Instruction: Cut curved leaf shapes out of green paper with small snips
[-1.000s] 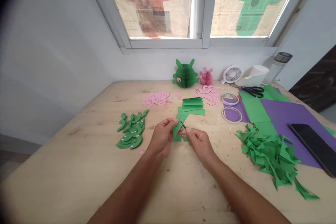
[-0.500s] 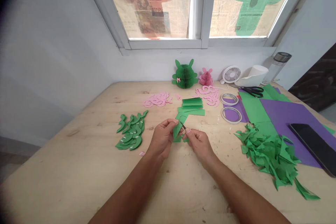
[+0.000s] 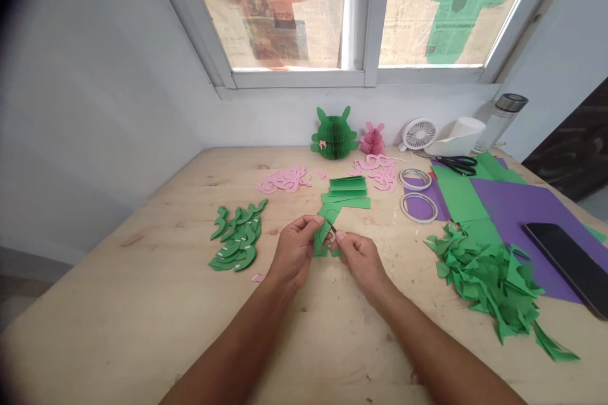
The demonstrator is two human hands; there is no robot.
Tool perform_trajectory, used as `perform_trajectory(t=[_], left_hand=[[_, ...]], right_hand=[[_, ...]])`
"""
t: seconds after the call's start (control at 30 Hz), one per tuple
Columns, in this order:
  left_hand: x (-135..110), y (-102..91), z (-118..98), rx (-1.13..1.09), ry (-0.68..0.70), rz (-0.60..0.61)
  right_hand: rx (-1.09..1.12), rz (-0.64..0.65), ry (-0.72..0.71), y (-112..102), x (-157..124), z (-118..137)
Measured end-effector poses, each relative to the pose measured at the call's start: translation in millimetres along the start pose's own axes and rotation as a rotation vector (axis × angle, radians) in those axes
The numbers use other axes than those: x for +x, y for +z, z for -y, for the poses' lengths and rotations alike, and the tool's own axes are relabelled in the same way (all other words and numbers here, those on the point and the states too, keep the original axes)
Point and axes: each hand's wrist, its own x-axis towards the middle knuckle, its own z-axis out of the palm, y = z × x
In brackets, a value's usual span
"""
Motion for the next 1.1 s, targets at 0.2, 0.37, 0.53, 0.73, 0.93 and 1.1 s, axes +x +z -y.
perform_trajectory(t=[0.2, 0.37, 0.53, 0.73, 0.93, 1.1], left_hand=[[-0.9, 0.8, -0.3, -0.002, -0.008, -0.004], [-1.4, 1.3, -0.8, -0.006, -0.003, -0.01], [-1.5, 1.7, -1.5, 0.0, -0.015, -0.021], [-2.1, 2.6, -2.3, -0.002, -0.021, -0.021], [-1.5, 2.2, -1.8, -0.004, -0.023, -0.025], [-1.6, 1.7, -1.6, 0.001, -0.02, -0.029]], right_hand=[[-0.022, -0.009, 0.005, -0.6, -0.5, 1.0], [-0.018, -0.005, 0.004, -0.7, 0.0, 0.7], [-0.028, -0.002, 0.0, -1.7, 0.7, -1.2], [-0.044, 0.002, -0.012, -2.6, 0.8, -1.4], [-0.03, -0.012, -0.007, -1.4, 0.8, 0.8], [-0.03, -0.002, 0.01, -1.3, 0.2, 2.5]])
